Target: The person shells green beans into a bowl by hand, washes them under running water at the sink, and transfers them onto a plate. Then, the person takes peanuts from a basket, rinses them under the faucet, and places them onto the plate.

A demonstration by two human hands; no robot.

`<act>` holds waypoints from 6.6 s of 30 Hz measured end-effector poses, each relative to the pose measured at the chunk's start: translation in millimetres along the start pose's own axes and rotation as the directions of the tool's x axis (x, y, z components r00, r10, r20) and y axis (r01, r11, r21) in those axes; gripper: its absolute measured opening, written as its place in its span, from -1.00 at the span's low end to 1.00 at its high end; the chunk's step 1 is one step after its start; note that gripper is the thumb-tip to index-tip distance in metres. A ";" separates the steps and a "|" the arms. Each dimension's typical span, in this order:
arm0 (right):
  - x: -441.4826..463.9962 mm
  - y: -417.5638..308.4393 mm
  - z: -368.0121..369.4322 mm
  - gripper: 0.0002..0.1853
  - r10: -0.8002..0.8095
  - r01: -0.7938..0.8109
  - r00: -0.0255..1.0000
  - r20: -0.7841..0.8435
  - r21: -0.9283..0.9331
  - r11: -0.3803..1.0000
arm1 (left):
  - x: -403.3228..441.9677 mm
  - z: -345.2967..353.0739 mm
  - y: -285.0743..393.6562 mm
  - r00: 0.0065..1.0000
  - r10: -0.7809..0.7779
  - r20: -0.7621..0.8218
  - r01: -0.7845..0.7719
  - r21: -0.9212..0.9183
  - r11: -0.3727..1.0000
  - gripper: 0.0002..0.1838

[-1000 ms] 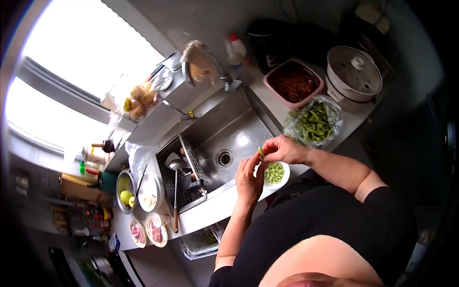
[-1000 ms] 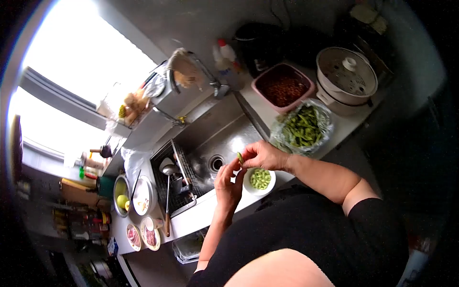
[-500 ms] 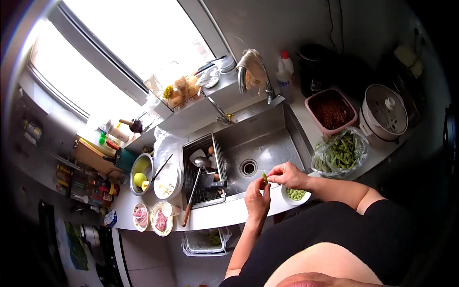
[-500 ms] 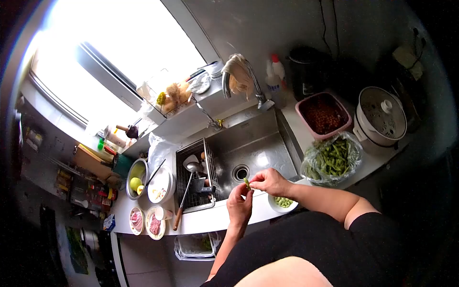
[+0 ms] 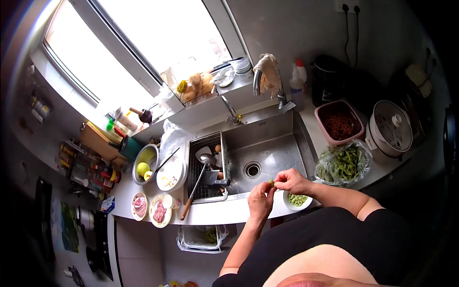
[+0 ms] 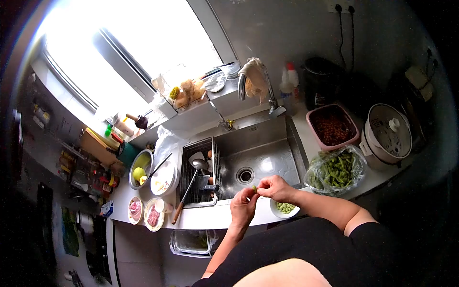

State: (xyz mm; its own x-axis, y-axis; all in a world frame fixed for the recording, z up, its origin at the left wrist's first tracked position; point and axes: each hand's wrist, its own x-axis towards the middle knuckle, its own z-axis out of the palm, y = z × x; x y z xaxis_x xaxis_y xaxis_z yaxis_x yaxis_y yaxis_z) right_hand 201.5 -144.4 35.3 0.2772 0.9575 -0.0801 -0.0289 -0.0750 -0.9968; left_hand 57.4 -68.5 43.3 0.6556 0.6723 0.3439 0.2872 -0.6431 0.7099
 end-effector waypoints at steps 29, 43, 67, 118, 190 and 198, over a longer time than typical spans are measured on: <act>8.9 -20.4 9.1 -0.81 0.126 -0.127 0.992 0.013 0.123 0.984 | -0.3 -13.6 -19.6 0.856 -0.221 0.467 0.507 -0.843 0.183 -0.81; -3.1 -35.9 23.1 -0.83 -0.352 0.240 0.934 -0.061 -0.623 0.745 | -5.5 -17.9 -20.4 0.898 -0.314 0.309 0.438 -0.708 0.554 -0.80; -5.3 -14.6 23.8 -0.66 -0.013 0.095 0.969 0.248 -0.322 0.942 | -23.0 -32.2 -26.8 0.852 -0.231 0.470 0.445 -0.415 0.793 -0.80; -10.7 25.6 30.8 -0.55 -0.053 0.313 0.888 0.457 -0.516 0.797 | -32.9 -41.7 -28.0 0.825 -0.268 0.498 0.521 -0.484 0.703 -0.86; -30.0 -16.0 -19.5 -0.85 -0.626 0.320 0.768 -0.134 -0.767 0.556 | 18.8 31.6 7.0 0.889 -0.290 0.354 0.455 -0.755 0.472 -0.73; -5.5 -22.1 -9.8 -0.78 -0.211 0.118 0.950 -0.228 -0.365 0.923 | 23.2 15.2 1.3 0.986 0.157 0.047 -0.153 -0.083 0.985 -0.78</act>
State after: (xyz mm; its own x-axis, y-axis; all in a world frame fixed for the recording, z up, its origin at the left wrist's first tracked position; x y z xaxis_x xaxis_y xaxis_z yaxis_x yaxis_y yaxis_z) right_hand 210.1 -150.7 57.7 0.4885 0.8624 0.1328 0.3568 -0.0585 -0.9324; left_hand 83.5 -59.3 42.9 0.7244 0.5451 0.4220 0.1243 -0.7055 0.6977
